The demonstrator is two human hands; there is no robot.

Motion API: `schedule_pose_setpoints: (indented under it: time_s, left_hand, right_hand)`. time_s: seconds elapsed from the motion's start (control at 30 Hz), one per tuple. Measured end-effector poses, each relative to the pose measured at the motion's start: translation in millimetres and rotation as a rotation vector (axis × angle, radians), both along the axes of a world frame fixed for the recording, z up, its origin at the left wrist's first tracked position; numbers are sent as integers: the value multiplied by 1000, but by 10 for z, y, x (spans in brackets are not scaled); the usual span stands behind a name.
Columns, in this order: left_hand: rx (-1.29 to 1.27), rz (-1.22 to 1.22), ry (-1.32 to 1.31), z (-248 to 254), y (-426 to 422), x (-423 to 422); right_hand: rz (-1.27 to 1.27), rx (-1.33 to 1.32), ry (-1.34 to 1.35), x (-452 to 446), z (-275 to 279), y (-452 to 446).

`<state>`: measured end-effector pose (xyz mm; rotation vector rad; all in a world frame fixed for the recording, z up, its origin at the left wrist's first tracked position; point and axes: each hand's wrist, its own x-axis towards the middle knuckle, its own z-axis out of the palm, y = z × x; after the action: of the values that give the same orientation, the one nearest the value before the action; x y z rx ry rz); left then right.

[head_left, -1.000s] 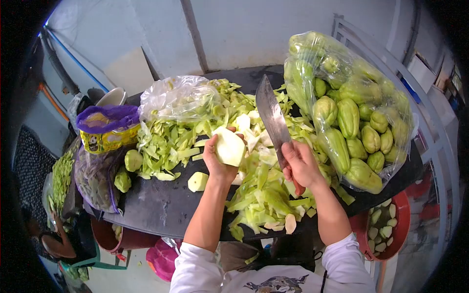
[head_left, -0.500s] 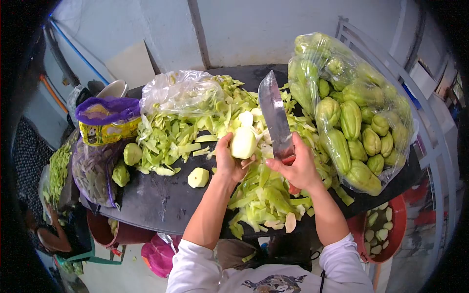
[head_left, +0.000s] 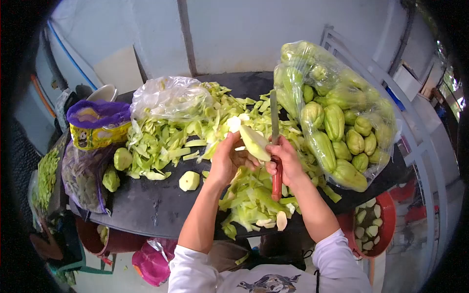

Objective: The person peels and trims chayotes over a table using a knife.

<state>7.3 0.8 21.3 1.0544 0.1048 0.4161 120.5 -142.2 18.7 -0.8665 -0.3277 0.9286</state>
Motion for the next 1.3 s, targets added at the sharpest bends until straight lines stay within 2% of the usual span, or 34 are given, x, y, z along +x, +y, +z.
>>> schedule_pose_setpoints:
  time_s: [0.13, 0.2, 0.23, 0.33, 0.37, 0.43, 0.5, 0.57, 0.67, 0.77, 0.83, 0.93, 1.0, 1.07, 1.2, 1.3]
  left_hand:
    - [71, 126, 38, -122, 201, 21]
    - [206, 321, 128, -173, 245, 42]
    - [205, 320, 121, -186, 264, 59]
    - [553, 507, 260, -238, 286, 79]
    - [548, 506, 266, -241, 289, 88]
    - [739, 604, 236, -267, 282, 86]
    - [884, 596, 278, -273, 274, 72]
    - [955, 525, 367, -257, 230, 62]
    - [1088, 488, 392, -362, 217, 115]
    - [1128, 501, 382, -323, 149, 116]
    - [1136, 501, 375, -318, 137, 122]
    - [1143, 491, 377, -354, 156, 140]
    - [1127, 493, 370, -388, 180, 157]
    - [1111, 490, 366, -380, 184, 155]
    - [1072, 516, 381, -290, 207, 59]
    - [1089, 622, 356, -141, 360, -125]
  right_hand:
    - [107, 105, 78, 159, -77, -80]
    - [91, 103, 69, 214, -70, -120]
    - [77, 103, 67, 239, -50, -144]
    - [-47, 82, 24, 320, 29, -332]
    - [-100, 50, 19, 344, 50, -424]
    - [-125, 7, -78, 416, 79, -744]
    - [-40, 250, 59, 577, 22, -1257]
    - [-297, 353, -69, 679, 3, -1913]
    - [-734, 232, -252, 577, 34, -2843]
    - [-1243, 67, -292, 576, -440, -3814]
    - [-1329, -37, -198, 479, -783, -4266]
    - [-1427, -155, -67, 452, -1661, -5017]
    - [-1427, -211, -30, 397, -2125, -5237]
    - [-1444, -336, 130, 194, -1959, -4961]
    - [-1475, -366, 155, 343, -2369, -5111]
    - [-1320, -373, 318, 513, -2434, -5259]
